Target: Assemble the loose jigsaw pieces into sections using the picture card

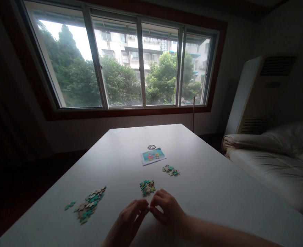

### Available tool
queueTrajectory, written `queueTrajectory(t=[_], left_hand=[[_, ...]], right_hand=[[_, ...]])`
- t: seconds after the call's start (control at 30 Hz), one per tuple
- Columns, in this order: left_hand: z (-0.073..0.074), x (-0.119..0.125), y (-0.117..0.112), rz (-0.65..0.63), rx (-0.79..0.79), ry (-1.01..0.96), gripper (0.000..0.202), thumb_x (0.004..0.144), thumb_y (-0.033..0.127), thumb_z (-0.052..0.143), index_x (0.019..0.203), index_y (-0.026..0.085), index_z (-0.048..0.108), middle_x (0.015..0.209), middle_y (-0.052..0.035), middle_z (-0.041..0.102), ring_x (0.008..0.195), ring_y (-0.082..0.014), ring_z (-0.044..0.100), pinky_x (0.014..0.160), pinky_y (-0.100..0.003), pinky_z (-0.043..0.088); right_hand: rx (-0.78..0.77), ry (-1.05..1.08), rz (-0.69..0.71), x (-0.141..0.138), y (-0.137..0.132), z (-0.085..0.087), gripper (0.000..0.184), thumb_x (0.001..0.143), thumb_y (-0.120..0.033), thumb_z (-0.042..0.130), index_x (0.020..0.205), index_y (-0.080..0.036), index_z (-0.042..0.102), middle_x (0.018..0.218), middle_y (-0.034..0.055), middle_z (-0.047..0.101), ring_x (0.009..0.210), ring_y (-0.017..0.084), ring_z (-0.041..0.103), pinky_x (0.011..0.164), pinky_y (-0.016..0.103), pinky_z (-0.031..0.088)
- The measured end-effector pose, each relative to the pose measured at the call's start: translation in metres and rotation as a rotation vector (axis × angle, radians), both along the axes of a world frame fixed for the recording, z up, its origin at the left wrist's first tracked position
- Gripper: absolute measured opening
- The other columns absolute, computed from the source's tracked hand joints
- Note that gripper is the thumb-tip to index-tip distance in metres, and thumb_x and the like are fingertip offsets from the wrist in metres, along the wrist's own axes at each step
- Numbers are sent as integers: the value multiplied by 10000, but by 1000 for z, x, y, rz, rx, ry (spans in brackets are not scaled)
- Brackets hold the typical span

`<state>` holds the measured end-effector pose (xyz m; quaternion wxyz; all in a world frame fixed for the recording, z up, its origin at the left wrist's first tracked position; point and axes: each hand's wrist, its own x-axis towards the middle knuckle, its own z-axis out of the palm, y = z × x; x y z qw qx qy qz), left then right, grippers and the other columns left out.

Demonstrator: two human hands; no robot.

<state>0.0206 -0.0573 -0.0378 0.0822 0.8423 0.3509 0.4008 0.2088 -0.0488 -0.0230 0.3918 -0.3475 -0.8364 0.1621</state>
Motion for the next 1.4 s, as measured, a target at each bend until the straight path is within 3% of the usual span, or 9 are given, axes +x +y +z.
queueTrajectory(t=[0.23, 0.43, 0.83, 1.03, 1.4], left_hand=[[12, 2, -1, -76, 76, 64, 46, 888, 169, 500, 872, 205, 525, 721, 17, 600, 632, -101, 607, 595, -175, 492], [19, 2, -1, -9, 205, 117, 67, 869, 150, 520, 904, 199, 547, 747, -9, 624, 652, -128, 614, 595, -213, 499], [21, 2, -2, -18, 257, 105, 37, 852, 164, 558, 851, 200, 569, 674, 6, 615, 609, -115, 605, 572, -195, 498], [22, 1, -1, -76, 228, 98, 69, 871, 157, 535, 920, 191, 569, 736, -9, 640, 662, -118, 619, 604, -196, 504], [20, 0, -2, -69, 274, 176, 101, 864, 190, 557, 764, 190, 541, 646, 11, 604, 609, -122, 580, 567, -210, 469]], right_hand=[[43, 27, 39, 0, 0, 1, 145, 787, -115, 549, 684, -199, 491, 717, 10, 558, 720, 157, 516, 628, 238, 385], [33, 90, 42, -1, -1, 5, 152, 773, -116, 519, 664, -201, 455, 686, 4, 525, 687, 152, 498, 609, 235, 372], [22, 102, 63, 1, -3, 3, 126, 753, -108, 539, 683, -201, 493, 709, 5, 545, 715, 155, 515, 626, 237, 379], [-11, 138, 31, 1, -5, 3, 138, 756, -90, 523, 686, -199, 477, 723, 6, 539, 722, 154, 510, 644, 243, 390], [-19, 159, 42, 2, -6, 8, 132, 782, -129, 485, 676, -202, 455, 705, 10, 524, 683, 153, 496, 616, 253, 390]])
